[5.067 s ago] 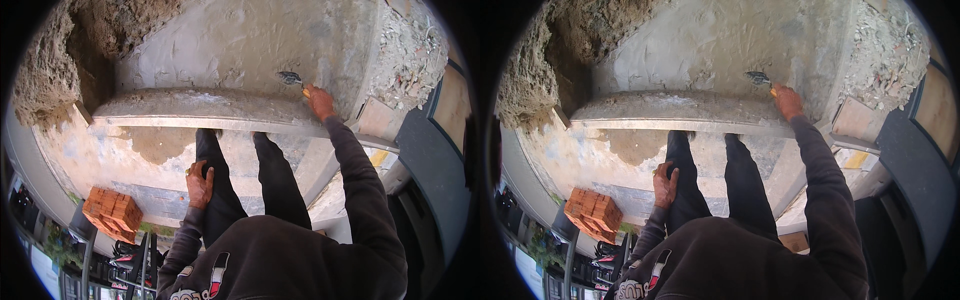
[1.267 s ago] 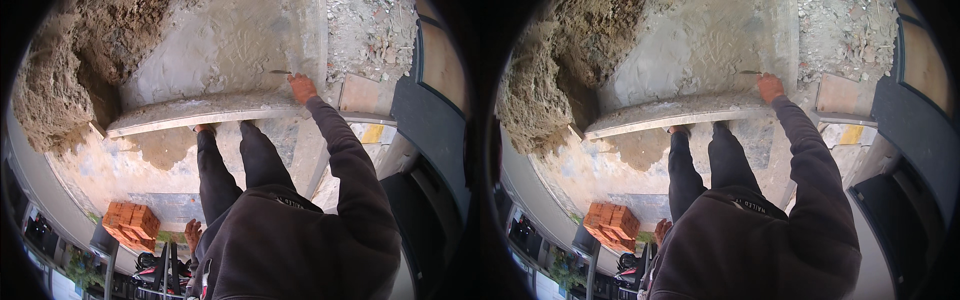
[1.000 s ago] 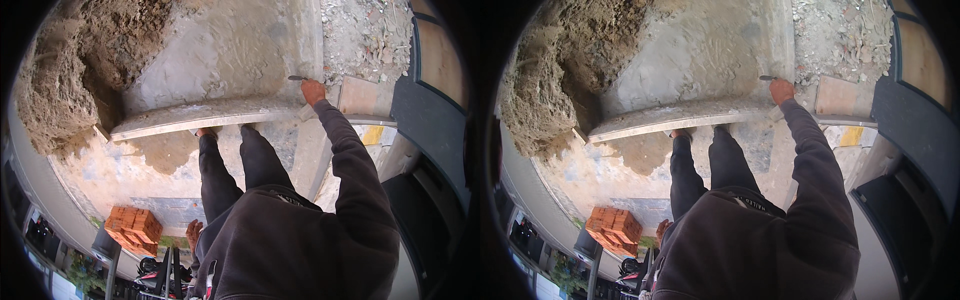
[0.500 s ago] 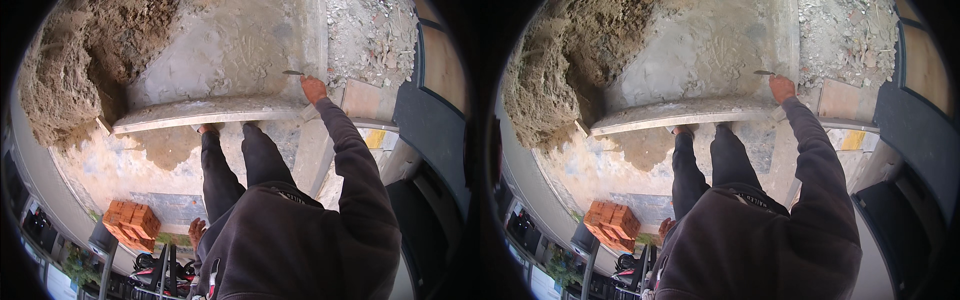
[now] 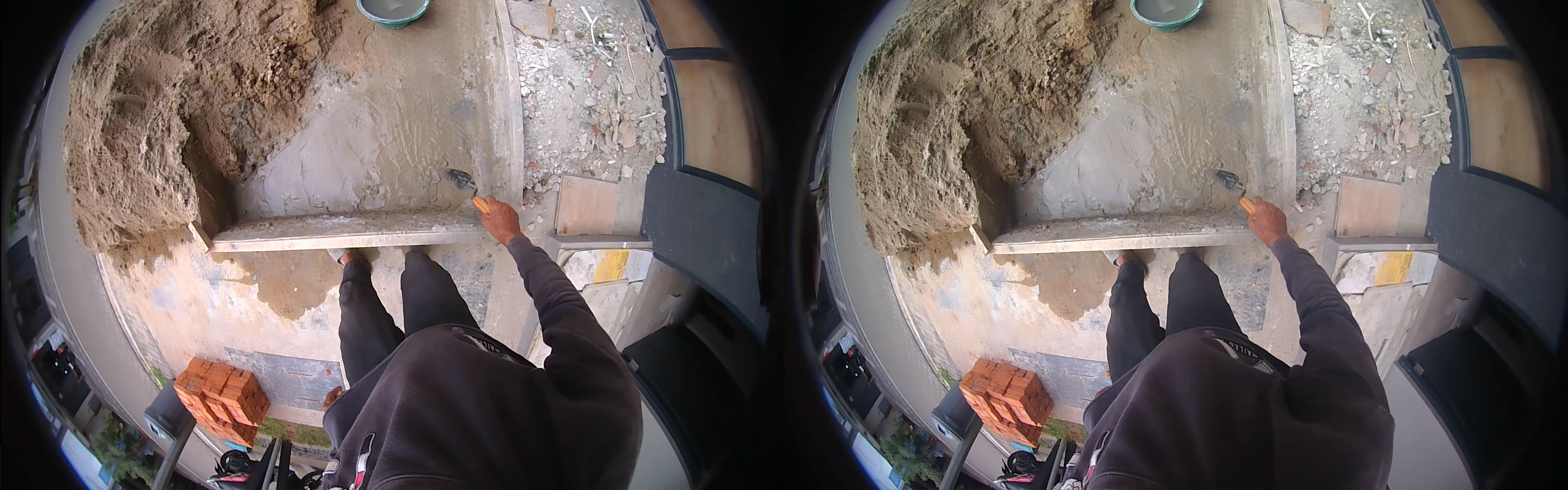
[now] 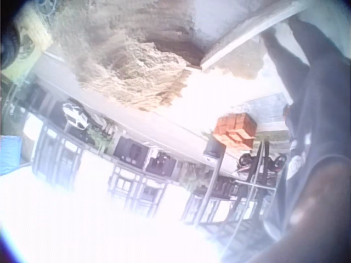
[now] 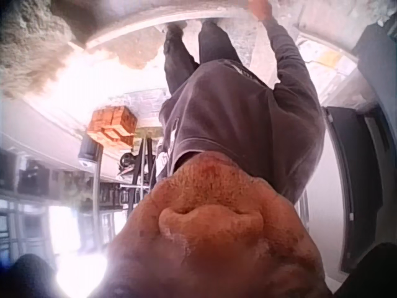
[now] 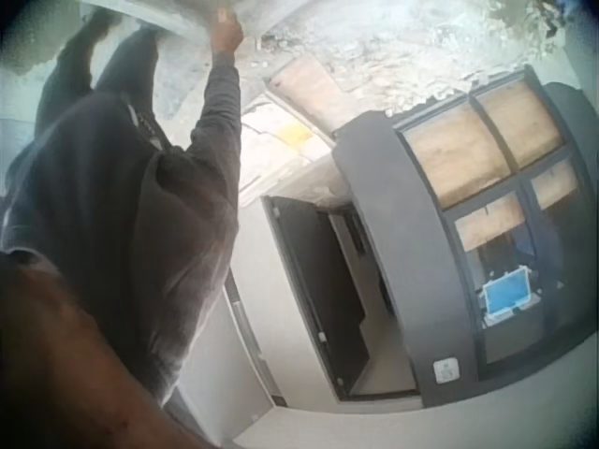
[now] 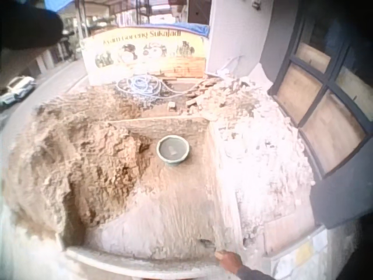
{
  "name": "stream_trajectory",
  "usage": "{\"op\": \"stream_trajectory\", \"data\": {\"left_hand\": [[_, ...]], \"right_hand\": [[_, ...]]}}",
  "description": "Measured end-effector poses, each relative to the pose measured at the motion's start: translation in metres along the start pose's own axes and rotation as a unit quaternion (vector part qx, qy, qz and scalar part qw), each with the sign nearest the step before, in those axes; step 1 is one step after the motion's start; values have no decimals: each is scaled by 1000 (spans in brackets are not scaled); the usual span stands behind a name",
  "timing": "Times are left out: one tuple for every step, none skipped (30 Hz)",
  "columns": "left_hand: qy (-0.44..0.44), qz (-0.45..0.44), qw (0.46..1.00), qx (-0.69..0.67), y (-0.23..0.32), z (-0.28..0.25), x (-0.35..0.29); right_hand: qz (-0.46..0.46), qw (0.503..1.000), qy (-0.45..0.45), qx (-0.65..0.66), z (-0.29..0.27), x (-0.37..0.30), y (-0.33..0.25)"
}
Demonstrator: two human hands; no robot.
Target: The person uses a trowel to smooth wet concrete inside a wooden frame on the ground, spreading the mixture evenly across the surface.
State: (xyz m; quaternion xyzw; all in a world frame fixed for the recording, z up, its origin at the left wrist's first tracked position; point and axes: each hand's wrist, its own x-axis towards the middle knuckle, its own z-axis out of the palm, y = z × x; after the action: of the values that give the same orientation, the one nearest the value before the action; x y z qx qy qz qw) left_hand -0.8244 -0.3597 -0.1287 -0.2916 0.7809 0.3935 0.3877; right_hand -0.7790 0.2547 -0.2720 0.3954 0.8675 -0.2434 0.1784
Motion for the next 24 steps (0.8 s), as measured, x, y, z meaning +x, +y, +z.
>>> {"op": "stream_trajectory", "data": {"left_hand": [[-3, 2, 1000, -1, 1, 3, 5], [2, 8, 1000, 2, 3, -2, 5], [2, 12, 1000, 3, 3, -3, 8], [-1, 15, 1000, 3, 3, -2, 11], [-6, 20, 1000, 2, 2, 0, 15], [-7, 26, 1000, 1, 1, -2, 18], [-6, 33, 999, 1, 0, -4, 22], [-9, 39, 999, 1, -1, -6, 24], [-13, 46, 999, 1, -3, -8, 29], [-20, 54, 998, 0, -5, -9, 34], [-26, 64, 998, 0, -8, -10, 39], [-26, 76, 997, -3, -9, -15, 42], [-28, 82, 996, 0, -11, -19, 45], [-30, 91, 995, -3, -13, -22, 50], [-34, 100, 994, -2, -14, -26, 56], [-36, 110, 993, -2, -16, -30, 59], [-40, 121, 992, -3, -18, -33, 66], [-42, 133, 990, -4, -21, -39, 71], [-51, 146, 988, -2, -24, -40, 80], [-59, 157, 986, -4, -27, -41, 91], [-64, 172, 983, -5, -28, -46, 98], [-66, 183, 981, -5, -30, -49, 105], [-69, 192, 979, -4, -33, -55, 108], [-70, 200, 977, -4, -36, -60, 112]], "right_hand": [[14, 1000, -10, 25, -8, -14, -1], [8, 998, 14, 63, -8, -26, -9], [8, 995, 39, 97, -8, -42, -9], [7, 991, 81, 107, -5, -57, -2], [5, 986, 121, 117, 0, -71, 5], [42, 987, 110, 109, 3, -84, 9], [78, 987, 98, 101, 4, -95, 13], [97, 984, 88, 118, 4, -106, 17], [116, 981, 77, 134, 3, -117, 24], [103, 974, 108, 171, 7, -128, 41], [92, 964, 136, 207, 13, -139, 53], [139, 949, 108, 262, 12, -147, 48], [188, 928, 79, 313, 8, -155, 44], [238, 901, 52, 360, 2, -164, 38], [262, 891, 42, 368, 1, -171, 34], [287, 880, 32, 377, 0, -179, 29], [310, 869, 23, 384, 1, -183, 25], [337, 848, 23, 408, 4, -187, 16], [369, 826, 27, 425, 3, -196, 12], [399, 802, 31, 443, 3, -207, 11], [421, 775, 24, 472, 10, -212, 9], [425, 762, 28, 488, 15, -214, 6], [430, 748, 31, 504, 20, -218, -1], [436, 734, 34, 519, 24, -222, -7]]}}
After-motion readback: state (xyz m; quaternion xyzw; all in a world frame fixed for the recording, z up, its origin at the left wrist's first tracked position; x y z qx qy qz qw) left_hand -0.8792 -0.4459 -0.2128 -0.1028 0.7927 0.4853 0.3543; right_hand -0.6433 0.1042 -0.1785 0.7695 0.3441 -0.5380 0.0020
